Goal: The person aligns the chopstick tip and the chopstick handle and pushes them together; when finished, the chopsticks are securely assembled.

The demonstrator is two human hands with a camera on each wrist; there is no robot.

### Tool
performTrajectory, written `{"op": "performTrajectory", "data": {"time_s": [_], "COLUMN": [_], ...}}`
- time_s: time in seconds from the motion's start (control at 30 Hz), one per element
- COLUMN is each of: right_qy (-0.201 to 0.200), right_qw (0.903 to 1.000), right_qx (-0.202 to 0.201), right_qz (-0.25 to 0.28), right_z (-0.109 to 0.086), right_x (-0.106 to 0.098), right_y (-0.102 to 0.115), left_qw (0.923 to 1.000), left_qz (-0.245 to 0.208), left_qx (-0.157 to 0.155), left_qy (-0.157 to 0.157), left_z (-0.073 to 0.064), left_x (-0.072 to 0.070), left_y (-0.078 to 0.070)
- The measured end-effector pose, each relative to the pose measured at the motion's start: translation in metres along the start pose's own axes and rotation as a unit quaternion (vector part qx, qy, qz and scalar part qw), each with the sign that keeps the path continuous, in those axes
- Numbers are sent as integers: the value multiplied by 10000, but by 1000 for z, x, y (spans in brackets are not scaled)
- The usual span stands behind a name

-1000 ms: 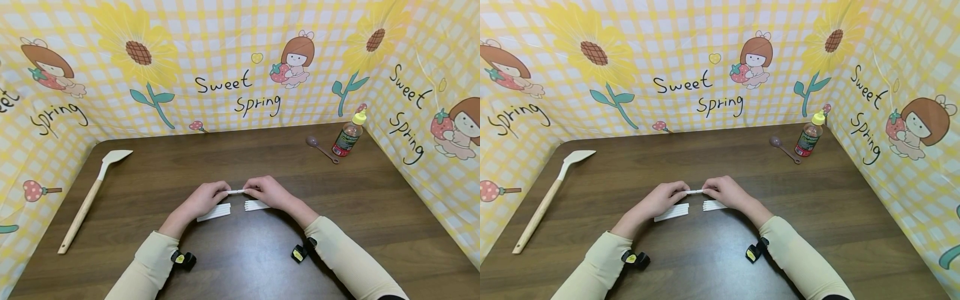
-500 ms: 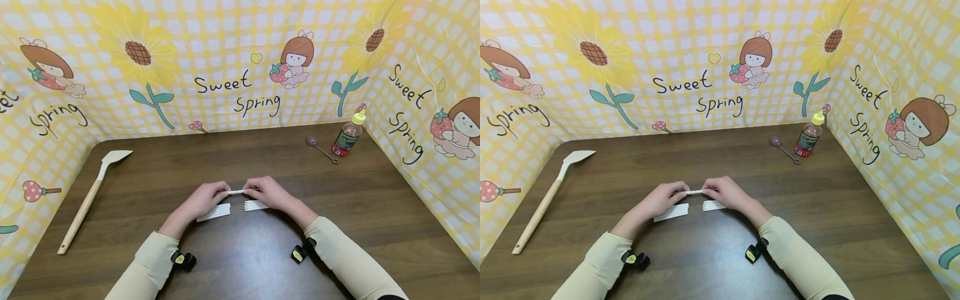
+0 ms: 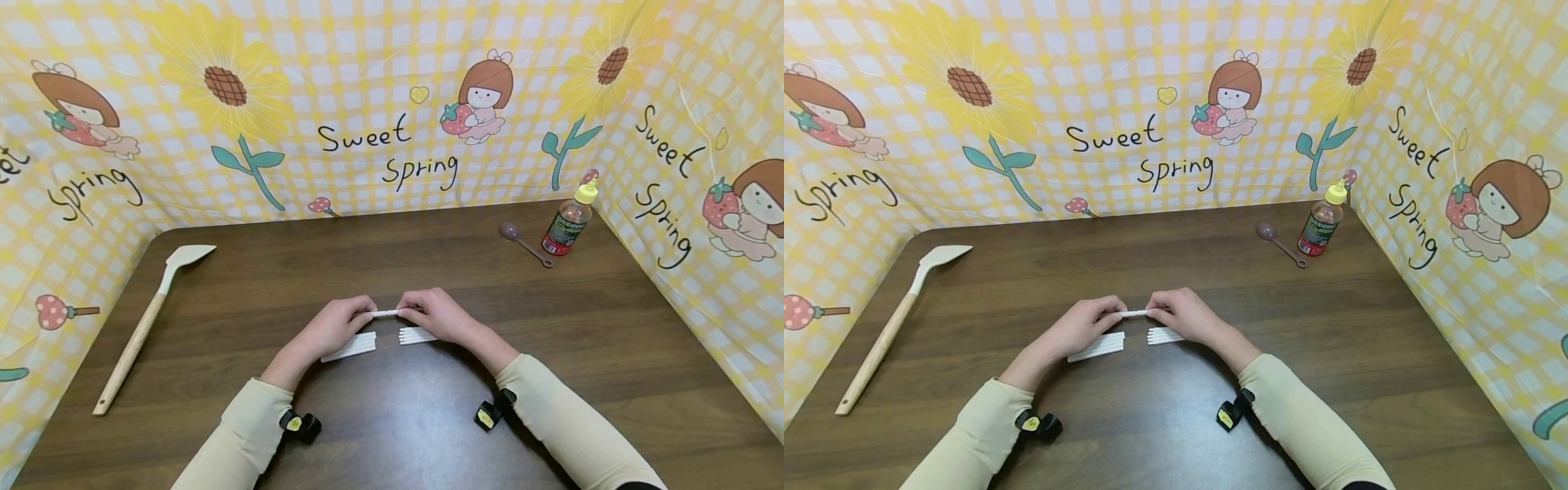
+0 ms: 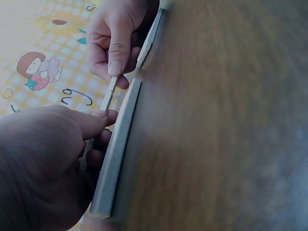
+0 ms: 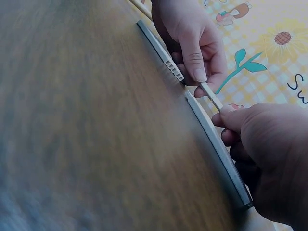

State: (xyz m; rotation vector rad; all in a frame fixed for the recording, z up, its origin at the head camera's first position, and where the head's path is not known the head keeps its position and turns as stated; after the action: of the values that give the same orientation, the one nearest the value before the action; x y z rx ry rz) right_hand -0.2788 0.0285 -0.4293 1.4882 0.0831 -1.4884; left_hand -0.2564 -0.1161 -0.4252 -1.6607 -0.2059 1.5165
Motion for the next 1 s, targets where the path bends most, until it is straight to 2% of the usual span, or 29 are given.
{"op": "performTrajectory", "data": {"time_s": [1.0], "right_qy": [40], "right_qw": [10000], "right_qx": [-46], "right_qz": [12], "right_z": [0], "right_x": [0], "right_y": [4], "left_qw": [9999], "left_qz": [-120], "left_qx": [87], "left_qy": [-72], "left_z": [0], "left_x": [1], "left_y": [1]}}
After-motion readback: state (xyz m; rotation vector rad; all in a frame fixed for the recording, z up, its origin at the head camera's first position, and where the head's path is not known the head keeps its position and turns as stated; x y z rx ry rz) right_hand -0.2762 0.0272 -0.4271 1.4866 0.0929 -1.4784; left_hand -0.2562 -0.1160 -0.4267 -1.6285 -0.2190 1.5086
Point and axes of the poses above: each hand's wrist, its own z-axis towards the middle knuckle, its own x-axis out of the palm, y = z × x, the point moved 9 cm from there along z, towards the middle knuckle, and after that the axes turned 5 degrees about -z, right-handed, at the moved point
